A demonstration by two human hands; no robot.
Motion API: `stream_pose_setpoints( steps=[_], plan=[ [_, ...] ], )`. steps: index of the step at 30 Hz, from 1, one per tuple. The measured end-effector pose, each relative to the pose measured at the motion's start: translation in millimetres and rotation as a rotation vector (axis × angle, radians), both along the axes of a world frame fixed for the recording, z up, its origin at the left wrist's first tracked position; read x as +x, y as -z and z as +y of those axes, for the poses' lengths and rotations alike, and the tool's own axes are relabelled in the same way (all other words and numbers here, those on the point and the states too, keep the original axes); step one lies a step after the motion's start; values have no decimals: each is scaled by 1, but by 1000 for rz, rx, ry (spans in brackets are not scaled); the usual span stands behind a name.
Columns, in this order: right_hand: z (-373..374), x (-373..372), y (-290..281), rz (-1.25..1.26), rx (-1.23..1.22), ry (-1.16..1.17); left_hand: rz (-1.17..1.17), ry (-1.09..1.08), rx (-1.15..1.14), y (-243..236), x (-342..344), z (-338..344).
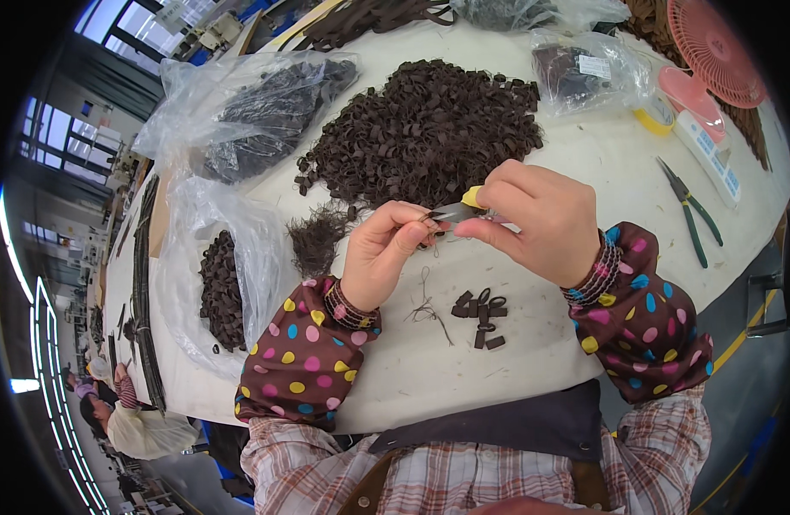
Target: The person trims excess threads and edges from small leather parts using snips.
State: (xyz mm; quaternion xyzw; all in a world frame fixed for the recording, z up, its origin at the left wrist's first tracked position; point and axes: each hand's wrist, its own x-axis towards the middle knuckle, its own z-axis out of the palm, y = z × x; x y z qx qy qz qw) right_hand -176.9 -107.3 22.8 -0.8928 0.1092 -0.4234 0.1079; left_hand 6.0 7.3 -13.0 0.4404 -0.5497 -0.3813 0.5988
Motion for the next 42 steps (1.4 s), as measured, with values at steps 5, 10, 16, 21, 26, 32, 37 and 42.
stream_pose_setpoints(
  steps=[5,10,16,21,26,32,37,42],
  plan=[
    [-1,-2,-3,22,-183,42,15,-14,17,-1,-1,-1],
    [1,-2,0,1,-265,44,6,-30,33,0,-2,-1],
    [2,-3,0,13,-336,55,-36,-24,34,0,-2,0],
    [3,-1,2,-9,-338,55,-49,-28,30,0,-2,0],
    [3,-1,1,-9,-334,55,-57,-22,34,-1,-2,0],
    [-7,1,3,-22,273,-86,-13,1,42,-1,-1,1],
    [-12,4,-1,96,989,-446,7,42,71,-4,-5,0],
    [-6,7,4,14,1019,-419,20,115,171,-11,-2,3]
  ],
)
